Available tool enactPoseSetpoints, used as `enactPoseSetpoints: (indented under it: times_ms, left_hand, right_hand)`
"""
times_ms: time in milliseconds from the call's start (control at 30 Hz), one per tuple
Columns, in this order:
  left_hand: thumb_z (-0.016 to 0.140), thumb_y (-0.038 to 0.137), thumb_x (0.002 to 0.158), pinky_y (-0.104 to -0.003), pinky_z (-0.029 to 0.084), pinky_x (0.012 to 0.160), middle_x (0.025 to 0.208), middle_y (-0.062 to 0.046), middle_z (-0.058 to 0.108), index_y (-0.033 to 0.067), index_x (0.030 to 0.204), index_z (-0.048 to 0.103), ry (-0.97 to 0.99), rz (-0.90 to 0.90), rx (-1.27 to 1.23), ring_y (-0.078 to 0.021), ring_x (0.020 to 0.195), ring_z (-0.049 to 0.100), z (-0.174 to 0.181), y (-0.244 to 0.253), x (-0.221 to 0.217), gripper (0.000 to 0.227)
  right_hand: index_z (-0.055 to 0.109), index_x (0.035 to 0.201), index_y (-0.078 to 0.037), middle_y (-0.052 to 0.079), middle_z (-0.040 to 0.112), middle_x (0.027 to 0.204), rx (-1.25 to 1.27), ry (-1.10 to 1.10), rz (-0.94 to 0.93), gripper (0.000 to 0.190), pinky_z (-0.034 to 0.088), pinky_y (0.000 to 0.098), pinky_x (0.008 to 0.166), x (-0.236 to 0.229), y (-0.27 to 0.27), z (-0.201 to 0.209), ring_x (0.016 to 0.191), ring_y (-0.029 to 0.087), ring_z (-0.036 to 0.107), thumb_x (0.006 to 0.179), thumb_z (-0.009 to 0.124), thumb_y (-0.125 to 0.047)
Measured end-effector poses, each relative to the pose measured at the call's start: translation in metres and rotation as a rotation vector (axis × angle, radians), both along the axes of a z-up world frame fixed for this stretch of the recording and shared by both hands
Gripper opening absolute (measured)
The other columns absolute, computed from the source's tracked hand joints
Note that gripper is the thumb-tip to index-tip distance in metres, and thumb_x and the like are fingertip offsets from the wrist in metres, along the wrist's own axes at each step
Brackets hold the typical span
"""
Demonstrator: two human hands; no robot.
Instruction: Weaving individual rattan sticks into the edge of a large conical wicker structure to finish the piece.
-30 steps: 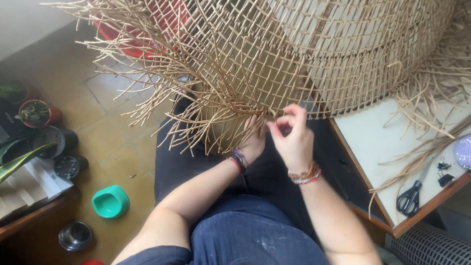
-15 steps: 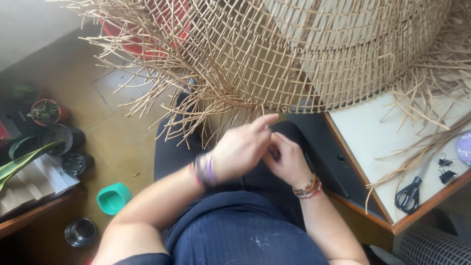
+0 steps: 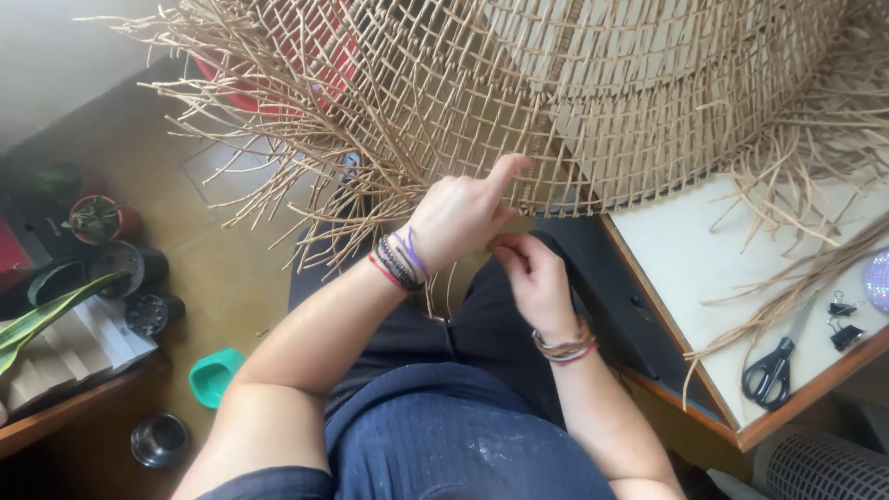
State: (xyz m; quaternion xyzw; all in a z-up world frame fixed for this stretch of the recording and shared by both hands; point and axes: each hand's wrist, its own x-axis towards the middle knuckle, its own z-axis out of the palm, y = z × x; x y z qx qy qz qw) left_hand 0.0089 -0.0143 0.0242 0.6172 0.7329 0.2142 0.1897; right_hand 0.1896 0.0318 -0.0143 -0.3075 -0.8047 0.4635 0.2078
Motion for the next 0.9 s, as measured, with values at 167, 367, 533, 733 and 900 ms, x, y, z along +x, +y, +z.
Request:
enactPoseSetpoints:
  times_ms: [167, 367, 533, 733, 900]
  left_hand:
    - [0.071, 0.006, 0.093, -0.051, 0.054, 0.099, 0.132, -0.016, 0.058, 0.0188, 0.148, 0.050, -0.038, -0.197, 0.490, -0.0423, 0.122, 0.059, 0.011, -0.031, -0.011, 0.060]
    - [0.035, 0.030, 0.110, -0.052, 0.045, 0.103, 0.099, -0.012, 0.065, 0.0076, 0.081, 0.060, -0.877, -0.083, 0.588, -0.0375, 0.119, 0.060, -0.027, -0.018, 0.016, 0.045]
    - [0.040, 0.034, 0.103, -0.018, 0.014, 0.041, 0.060, 0.013, 0.012, 0.0188, 0.061, 0.026, -1.929, 0.589, 0.696, -0.0044, 0.044, 0.022, -0.030, 0.036, 0.006, 0.047]
    - [0.041, 0.034, 0.101, -0.017, 0.014, 0.033, 0.048, 0.012, 0.014, 0.0241, 0.056, 0.021, -1.953, 0.726, 0.925, -0.0038, 0.036, 0.018, -0.015, 0.057, -0.026, 0.050]
    - [0.043, 0.037, 0.102, -0.022, 0.012, 0.036, 0.051, 0.008, 0.017, 0.0188, 0.055, 0.027, -1.773, 0.307, 0.986, -0.0064, 0.037, 0.027, -0.016, 0.046, -0.014, 0.053]
  right_hand:
    - [0.065, 0.108, 0.000, -0.014, 0.028, 0.071, -1.151, 0.450, -0.040, 0.017, 0.031, 0.0121, 0.044, -0.001, 0.008, -0.012, 0.057, -0.001, 0.033, 0.105, 0.053, -0.011]
    - [0.054, 0.106, -0.010, -0.006, 0.045, 0.063, -0.953, 0.517, -0.093, 0.009, 0.034, 0.0147, 0.038, -0.014, -0.012, -0.025, 0.052, 0.001, 0.049, 0.105, 0.054, -0.019]
    - [0.055, 0.081, -0.010, 0.002, 0.051, 0.048, -0.212, 0.173, -0.093, 0.035, 0.039, 0.0211, 0.046, 0.000, -0.013, -0.112, 0.049, 0.012, 0.057, 0.110, 0.046, -0.027]
    - [0.061, 0.066, -0.005, 0.020, 0.060, 0.053, 0.185, -0.136, 0.003, 0.059, 0.050, 0.0447, 0.049, -0.011, -0.004, -0.172, 0.060, 0.045, 0.066, 0.110, 0.040, -0.038]
    - [0.074, 0.100, 0.002, 0.023, 0.074, 0.079, 0.181, -0.192, 0.052, 0.052, 0.060, 0.0463, 0.070, -0.004, 0.002, -0.171, 0.082, 0.040, 0.074, 0.111, 0.041, -0.036]
